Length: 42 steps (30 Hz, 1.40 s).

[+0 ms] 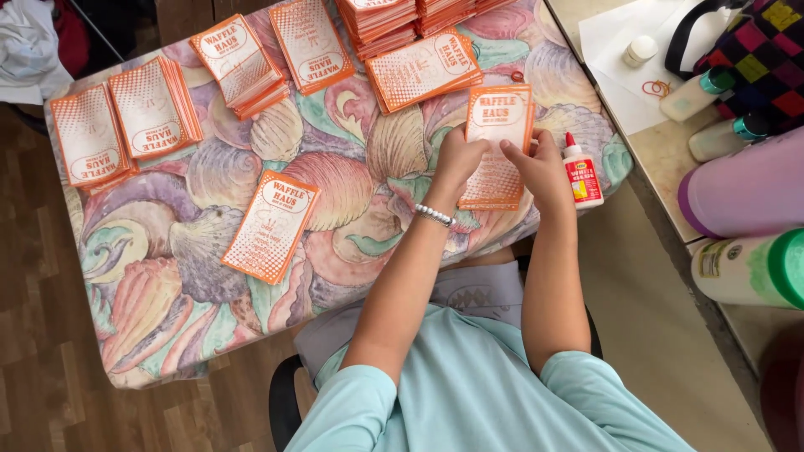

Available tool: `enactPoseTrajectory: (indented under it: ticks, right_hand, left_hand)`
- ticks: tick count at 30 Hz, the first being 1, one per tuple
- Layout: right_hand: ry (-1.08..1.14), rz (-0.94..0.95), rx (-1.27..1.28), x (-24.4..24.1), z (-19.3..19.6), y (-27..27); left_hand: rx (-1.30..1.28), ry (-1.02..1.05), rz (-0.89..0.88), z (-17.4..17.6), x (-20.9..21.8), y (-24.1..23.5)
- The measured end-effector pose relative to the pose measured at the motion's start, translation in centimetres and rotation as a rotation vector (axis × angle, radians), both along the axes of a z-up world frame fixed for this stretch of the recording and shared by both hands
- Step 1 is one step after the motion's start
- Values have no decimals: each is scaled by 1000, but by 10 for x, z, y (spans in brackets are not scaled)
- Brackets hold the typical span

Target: Applying glue to the edges of paper bags and folding them to complete the assembly.

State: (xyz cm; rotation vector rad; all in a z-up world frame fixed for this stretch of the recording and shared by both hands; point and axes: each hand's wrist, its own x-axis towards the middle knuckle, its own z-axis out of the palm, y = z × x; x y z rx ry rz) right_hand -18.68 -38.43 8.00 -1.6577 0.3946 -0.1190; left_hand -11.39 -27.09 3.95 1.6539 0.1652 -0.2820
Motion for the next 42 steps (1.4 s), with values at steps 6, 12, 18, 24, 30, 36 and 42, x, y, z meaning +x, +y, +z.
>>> enactPoseTrajectory:
  ticks: [6, 12, 18, 24, 30, 36, 42]
  right_hand:
    - [-200, -107, 533, 57, -61, 12]
    - [-79, -354, 939, 119, -60, 35]
    - [-92, -398, 800, 155, -111, 56]
    - [-95, -425, 777, 157, -134, 55]
    - [-90, -493, 590, 146, -116, 57]
    - [-153, -427, 223, 126, -61, 85]
    - [-142, -341, -35, 137, -89, 74]
  left_hand:
    - [134, -362, 61, 3, 78, 39]
    - [846, -742, -119, -4, 187, 114]
    - [1099, -755, -192, -39, 184, 118]
    - [941, -866, -169, -69, 198, 117]
    - [1022, -624, -222, -56, 195, 105]
    - [665, -307, -357, -40, 189, 103]
    - [490, -175, -287, -37, 160, 90]
